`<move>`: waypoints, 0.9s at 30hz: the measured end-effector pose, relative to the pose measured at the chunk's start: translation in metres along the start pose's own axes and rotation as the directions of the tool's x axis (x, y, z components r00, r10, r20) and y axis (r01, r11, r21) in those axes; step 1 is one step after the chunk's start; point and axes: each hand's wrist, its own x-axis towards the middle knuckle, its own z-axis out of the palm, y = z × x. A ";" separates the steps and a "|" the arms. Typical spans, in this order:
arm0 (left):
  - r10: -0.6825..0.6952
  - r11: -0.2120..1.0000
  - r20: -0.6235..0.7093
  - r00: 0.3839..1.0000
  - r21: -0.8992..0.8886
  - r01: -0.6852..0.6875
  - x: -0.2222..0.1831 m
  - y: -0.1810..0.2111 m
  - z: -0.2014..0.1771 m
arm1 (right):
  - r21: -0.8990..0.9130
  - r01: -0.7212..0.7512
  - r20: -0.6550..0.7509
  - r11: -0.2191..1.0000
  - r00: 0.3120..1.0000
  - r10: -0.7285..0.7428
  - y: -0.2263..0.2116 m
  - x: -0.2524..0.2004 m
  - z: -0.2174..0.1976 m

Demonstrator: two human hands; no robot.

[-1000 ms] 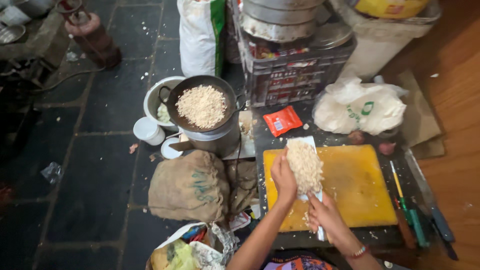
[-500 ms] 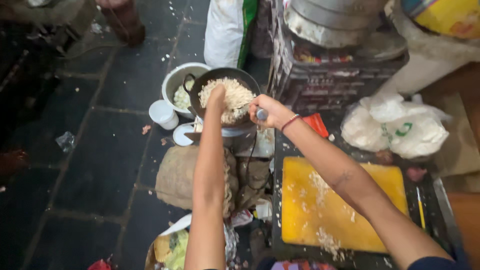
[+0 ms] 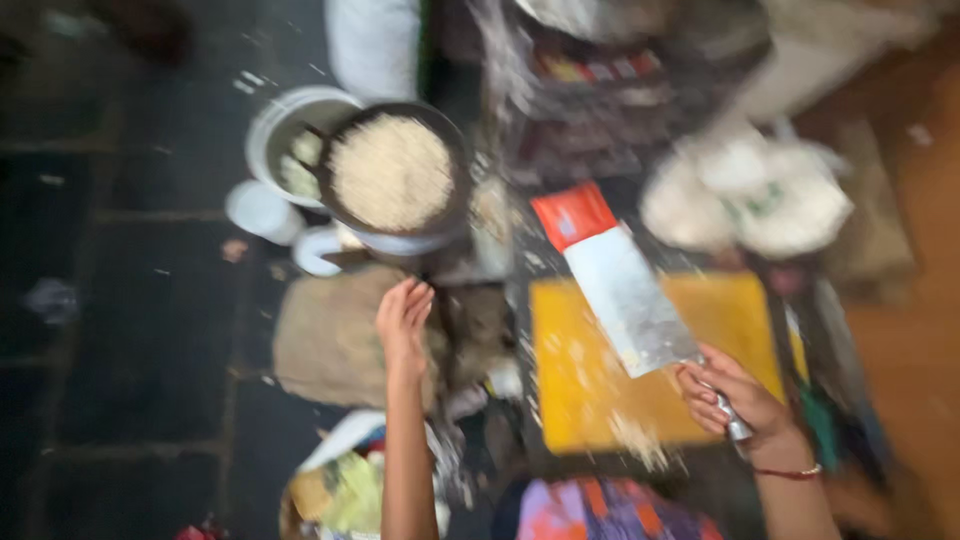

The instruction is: The person moves a pot containing sauce, uses a cleaver to organize chopped ingredients on a yellow cutting board, and debones cooked chicken pieces by hand, separating meat from bones and placing the meat into a metal container.

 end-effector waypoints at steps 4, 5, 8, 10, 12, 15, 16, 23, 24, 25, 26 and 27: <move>-0.193 0.973 -0.223 0.956 -0.172 0.156 -0.126 -0.080 -0.033 | -0.163 0.061 -0.373 0.985 0.920 -0.119 0.064 -0.096 -0.064; -0.242 0.963 -0.302 0.922 -0.187 0.192 -0.143 -0.095 -0.039 | -0.208 0.033 -0.522 0.978 0.842 -0.139 0.075 -0.113 -0.074; -0.236 0.971 -0.421 0.876 -0.071 0.228 -0.177 -0.122 -0.042 | -0.241 -0.011 -0.704 0.970 0.690 -0.168 0.109 -0.150 -0.089; -0.020 0.981 -0.266 0.964 0.183 0.071 -0.177 -0.127 -0.027 | -0.344 -0.083 -0.746 0.935 0.629 -0.218 0.128 -0.156 -0.088; 0.180 0.910 -0.060 0.982 0.389 -0.143 -0.176 -0.121 -0.002 | -0.402 -0.103 -0.758 0.910 0.595 -0.267 0.146 -0.148 -0.077; 0.148 0.822 0.159 0.976 0.528 -0.211 -0.172 -0.096 0.046 | -0.376 0.010 -0.747 0.927 0.588 -0.309 0.162 -0.128 -0.050; 0.122 0.796 0.255 0.959 0.552 -0.247 -0.175 -0.086 0.060 | -0.347 0.000 -0.732 0.938 0.625 -0.271 0.161 -0.121 -0.042; 0.341 0.441 0.528 0.778 0.641 -0.628 -0.207 -0.079 0.127 | -0.474 -0.096 -0.606 0.875 0.757 -0.245 0.146 -0.075 0.010; 0.324 0.402 0.502 0.802 0.694 -0.597 -0.217 -0.086 0.131 | -0.561 -0.121 -0.594 0.819 0.748 -0.297 0.139 -0.076 0.006; 0.310 0.361 0.473 0.825 0.744 -0.562 -0.229 -0.093 0.133 | -0.641 -0.146 -0.577 0.753 0.739 -0.348 0.133 -0.077 -0.001; 0.282 0.283 0.492 0.824 0.778 -0.561 -0.242 -0.102 0.135 | -0.713 -0.151 -0.543 0.685 0.737 -0.403 0.127 -0.083 -0.012; 0.253 0.203 0.508 0.824 0.804 -0.558 -0.255 -0.111 0.137 | -0.777 -0.156 -0.504 0.610 0.734 -0.455 0.119 -0.092 -0.029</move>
